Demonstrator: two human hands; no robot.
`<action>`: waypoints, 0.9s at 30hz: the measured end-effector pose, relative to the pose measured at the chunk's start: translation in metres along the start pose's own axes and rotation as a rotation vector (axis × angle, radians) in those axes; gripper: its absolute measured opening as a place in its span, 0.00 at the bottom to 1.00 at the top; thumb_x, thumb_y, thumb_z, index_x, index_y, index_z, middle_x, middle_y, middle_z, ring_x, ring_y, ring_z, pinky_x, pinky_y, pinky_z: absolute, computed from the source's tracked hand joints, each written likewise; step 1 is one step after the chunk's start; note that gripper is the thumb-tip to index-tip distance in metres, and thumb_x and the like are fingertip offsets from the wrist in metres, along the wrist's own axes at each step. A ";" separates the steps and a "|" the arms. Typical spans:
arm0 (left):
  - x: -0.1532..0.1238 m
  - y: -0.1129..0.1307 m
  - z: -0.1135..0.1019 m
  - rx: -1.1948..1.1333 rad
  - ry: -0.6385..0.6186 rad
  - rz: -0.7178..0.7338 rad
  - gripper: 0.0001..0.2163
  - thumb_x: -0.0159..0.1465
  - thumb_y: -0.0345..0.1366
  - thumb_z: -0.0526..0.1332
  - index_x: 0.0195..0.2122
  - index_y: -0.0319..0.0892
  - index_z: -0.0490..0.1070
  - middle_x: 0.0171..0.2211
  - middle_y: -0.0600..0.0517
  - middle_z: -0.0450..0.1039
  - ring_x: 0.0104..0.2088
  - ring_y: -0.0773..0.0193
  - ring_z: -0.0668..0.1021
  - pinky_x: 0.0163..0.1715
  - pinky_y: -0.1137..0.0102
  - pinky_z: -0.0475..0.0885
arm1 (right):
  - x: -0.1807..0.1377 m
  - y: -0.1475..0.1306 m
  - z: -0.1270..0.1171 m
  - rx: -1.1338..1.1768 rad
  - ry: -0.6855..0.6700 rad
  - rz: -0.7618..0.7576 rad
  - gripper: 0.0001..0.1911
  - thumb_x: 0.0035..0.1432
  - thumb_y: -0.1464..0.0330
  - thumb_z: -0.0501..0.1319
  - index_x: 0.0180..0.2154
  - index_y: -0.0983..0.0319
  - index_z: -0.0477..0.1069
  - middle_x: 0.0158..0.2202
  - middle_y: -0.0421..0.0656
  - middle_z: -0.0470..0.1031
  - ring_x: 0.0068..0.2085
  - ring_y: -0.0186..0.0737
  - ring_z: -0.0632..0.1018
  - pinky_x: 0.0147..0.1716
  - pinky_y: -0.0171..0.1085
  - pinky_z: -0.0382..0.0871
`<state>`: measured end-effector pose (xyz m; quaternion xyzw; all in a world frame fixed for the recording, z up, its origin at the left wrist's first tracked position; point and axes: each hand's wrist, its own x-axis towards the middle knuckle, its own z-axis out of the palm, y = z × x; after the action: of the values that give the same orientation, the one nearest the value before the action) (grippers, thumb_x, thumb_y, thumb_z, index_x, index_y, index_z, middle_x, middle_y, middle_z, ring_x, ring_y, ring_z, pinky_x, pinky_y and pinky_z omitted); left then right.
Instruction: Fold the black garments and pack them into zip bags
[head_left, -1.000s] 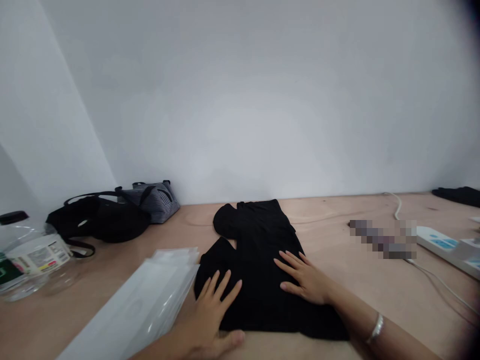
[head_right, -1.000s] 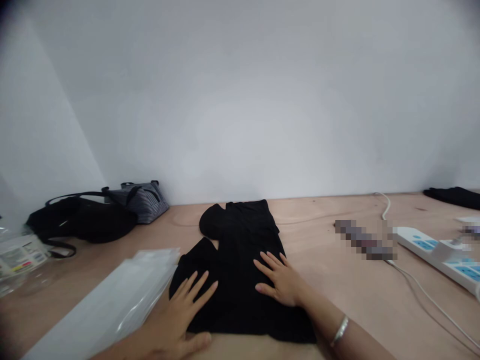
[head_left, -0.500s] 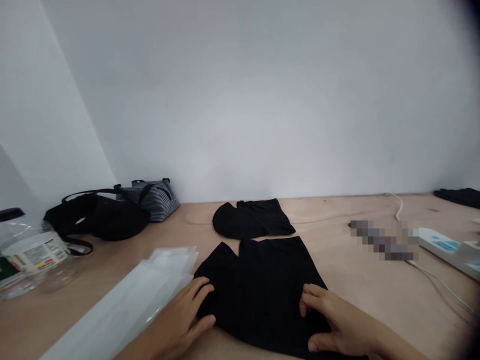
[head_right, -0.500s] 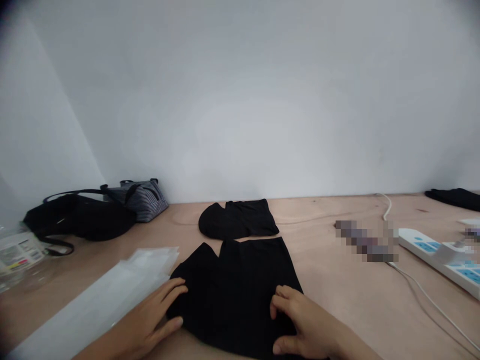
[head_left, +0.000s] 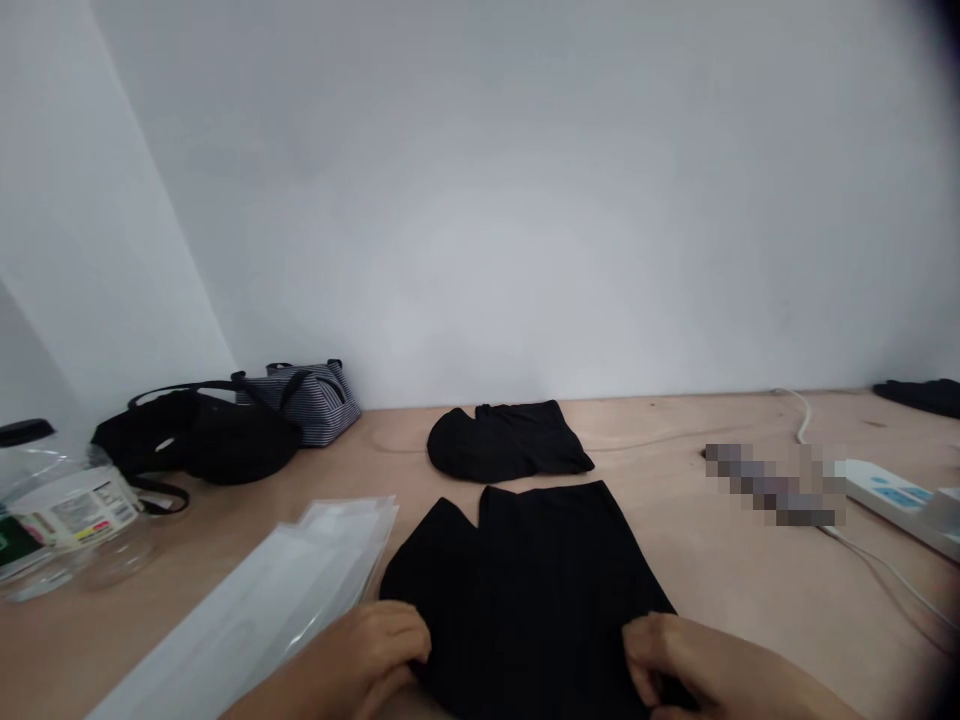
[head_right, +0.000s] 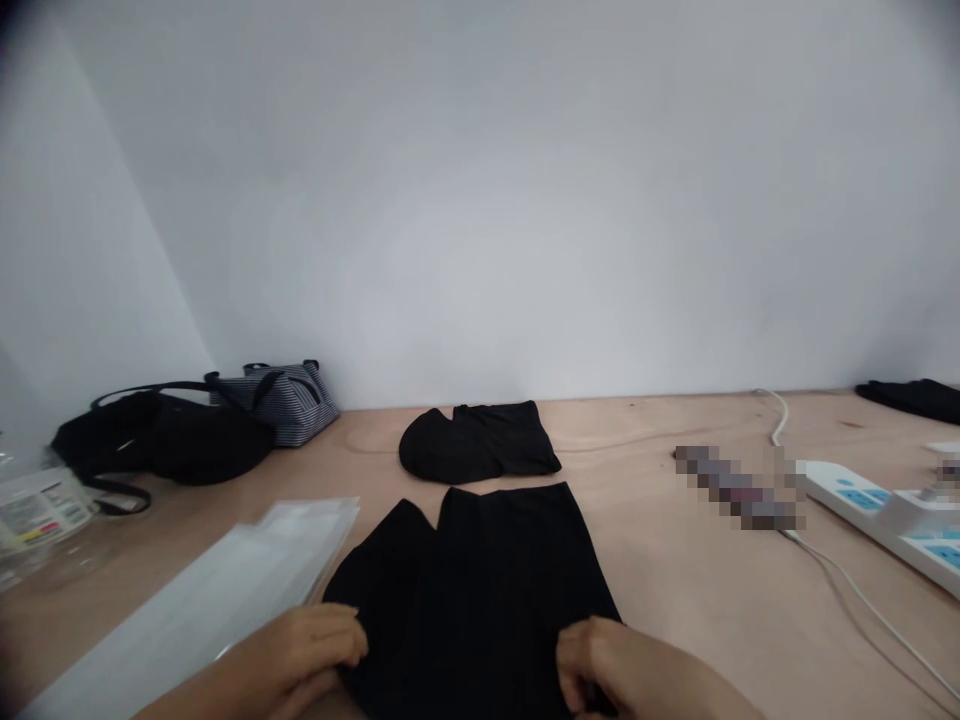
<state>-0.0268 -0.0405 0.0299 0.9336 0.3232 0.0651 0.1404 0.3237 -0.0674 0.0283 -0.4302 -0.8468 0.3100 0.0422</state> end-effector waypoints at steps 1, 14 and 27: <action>0.000 0.004 -0.006 -0.072 -0.022 -0.056 0.12 0.59 0.27 0.50 0.36 0.48 0.68 0.34 0.57 0.73 0.34 0.65 0.74 0.38 0.71 0.68 | -0.002 -0.003 -0.005 0.035 -0.028 0.029 0.08 0.40 0.75 0.56 0.27 0.61 0.66 0.29 0.39 0.70 0.30 0.35 0.70 0.28 0.32 0.61; 0.078 -0.047 -0.032 0.096 0.163 -0.492 0.11 0.61 0.36 0.50 0.26 0.43 0.69 0.27 0.53 0.73 0.30 0.62 0.74 0.28 0.72 0.62 | 0.083 0.026 -0.087 -0.437 0.201 0.214 0.24 0.37 0.82 0.52 0.39 0.60 0.64 0.33 0.42 0.72 0.31 0.38 0.72 0.25 0.32 0.58; 0.082 -0.063 -0.008 0.103 0.093 -0.702 0.21 0.58 0.49 0.52 0.43 0.37 0.65 0.43 0.39 0.69 0.43 0.49 0.72 0.40 0.62 0.65 | 0.107 0.020 -0.005 -0.433 0.483 0.010 0.19 0.60 0.61 0.47 0.50 0.60 0.63 0.50 0.48 0.64 0.51 0.47 0.63 0.50 0.45 0.53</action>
<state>-0.0014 0.0593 0.0211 0.7676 0.6331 0.0389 0.0920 0.2727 0.0243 0.0004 -0.4945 -0.8564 0.0117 0.1478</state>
